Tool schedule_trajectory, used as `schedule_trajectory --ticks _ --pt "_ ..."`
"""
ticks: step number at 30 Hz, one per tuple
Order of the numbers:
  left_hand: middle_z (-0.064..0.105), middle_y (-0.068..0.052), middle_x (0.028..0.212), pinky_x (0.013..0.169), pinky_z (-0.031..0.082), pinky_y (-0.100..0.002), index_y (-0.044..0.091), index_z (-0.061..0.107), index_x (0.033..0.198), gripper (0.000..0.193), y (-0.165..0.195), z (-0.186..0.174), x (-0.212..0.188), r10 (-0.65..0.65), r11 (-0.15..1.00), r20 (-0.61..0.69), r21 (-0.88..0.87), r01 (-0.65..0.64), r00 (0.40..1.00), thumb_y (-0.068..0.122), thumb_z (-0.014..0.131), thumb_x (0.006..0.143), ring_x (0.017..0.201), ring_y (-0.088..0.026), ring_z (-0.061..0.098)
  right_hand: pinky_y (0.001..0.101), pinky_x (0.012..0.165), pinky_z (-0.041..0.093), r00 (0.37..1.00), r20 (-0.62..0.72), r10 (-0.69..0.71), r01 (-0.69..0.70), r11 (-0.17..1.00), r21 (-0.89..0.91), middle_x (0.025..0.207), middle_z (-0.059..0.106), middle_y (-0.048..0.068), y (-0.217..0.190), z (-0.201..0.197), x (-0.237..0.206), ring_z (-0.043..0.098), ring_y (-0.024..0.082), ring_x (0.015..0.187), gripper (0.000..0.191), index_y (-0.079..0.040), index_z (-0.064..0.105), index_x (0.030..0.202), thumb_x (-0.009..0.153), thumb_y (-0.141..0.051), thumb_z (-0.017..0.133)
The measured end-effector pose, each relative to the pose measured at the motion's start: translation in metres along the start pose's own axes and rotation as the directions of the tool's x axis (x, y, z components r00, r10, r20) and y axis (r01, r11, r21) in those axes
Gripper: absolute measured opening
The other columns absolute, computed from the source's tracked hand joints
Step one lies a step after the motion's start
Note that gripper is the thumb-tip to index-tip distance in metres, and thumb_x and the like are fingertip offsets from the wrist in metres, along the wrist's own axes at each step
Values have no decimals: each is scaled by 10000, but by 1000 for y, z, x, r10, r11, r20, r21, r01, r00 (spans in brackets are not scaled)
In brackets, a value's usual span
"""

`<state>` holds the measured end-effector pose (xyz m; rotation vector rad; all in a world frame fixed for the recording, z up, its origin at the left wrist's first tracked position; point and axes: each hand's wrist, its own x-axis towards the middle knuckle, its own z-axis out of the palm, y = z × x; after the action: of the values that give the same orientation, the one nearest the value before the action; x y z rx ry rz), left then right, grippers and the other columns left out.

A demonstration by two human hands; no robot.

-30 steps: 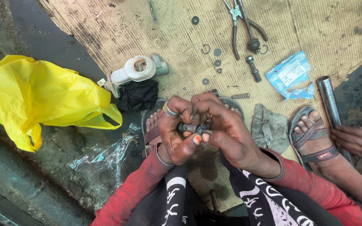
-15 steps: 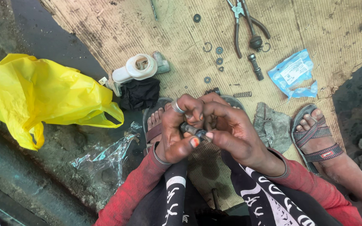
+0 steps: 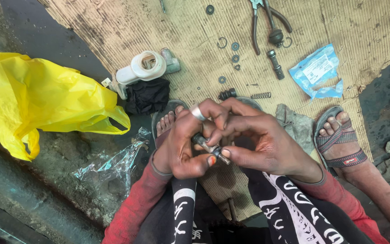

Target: The person assembles small mechanical components on a cardboard work surface. They place washers and a spring onto a threaded shaft, then use a screwdriver to tighten the assembly. The person handles multiple small parts and tools throughout the clip.

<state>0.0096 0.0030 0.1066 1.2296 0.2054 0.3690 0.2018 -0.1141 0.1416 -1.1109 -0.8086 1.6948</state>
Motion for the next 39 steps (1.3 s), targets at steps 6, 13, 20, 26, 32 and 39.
schedule_trajectory --ticks 6,13,20,26,32,39 --pt "524 41 688 635 380 -229 48 512 1176 452 18 -9 6 -226 968 83 126 215 970 160 684 774 614 -70 503 316 993 519 990 -4 -140 129 924 -361 1212 646 75 -9 -5 2 630 187 1134 265 -77 786 1106 844 -102 816" --pt "540 23 858 681 459 -243 60 509 1189 497 14 -9 10 -213 957 121 227 182 970 171 717 752 744 -73 574 331 943 547 993 -16 -121 98 874 -475 1135 682 68 -3 2 0 665 194 1063 278 -97 796 1097 821 -82 824" --pt "540 37 766 619 330 -202 63 462 1243 432 6 -7 1 -396 888 62 -227 399 916 174 646 868 681 -12 484 313 847 549 958 -38 -285 198 748 -634 1057 672 81 8 6 0 677 196 977 238 -37 742 1050 840 -106 829" --pt "526 52 804 586 304 -170 49 479 1176 257 -14 11 5 -336 926 -172 -241 291 926 221 627 1055 675 28 428 241 743 610 973 -218 -77 -7 933 -359 1229 645 89 7 3 -3 707 109 942 196 7 713 1095 903 -27 737" --pt "534 75 767 592 314 -166 79 446 1143 213 -23 17 -3 -286 947 -271 -228 227 919 184 613 1063 672 37 427 255 882 576 988 -156 2 -6 1000 -26 1278 596 94 16 4 1 642 109 1079 279 47 631 1232 957 57 677" --pt "524 51 784 624 350 -168 78 420 1132 212 -29 32 -9 -184 980 -451 -157 125 874 118 625 1096 708 12 447 278 896 575 988 -152 33 -24 998 64 1313 570 91 26 5 1 640 141 1171 335 16 557 1285 957 17 625"
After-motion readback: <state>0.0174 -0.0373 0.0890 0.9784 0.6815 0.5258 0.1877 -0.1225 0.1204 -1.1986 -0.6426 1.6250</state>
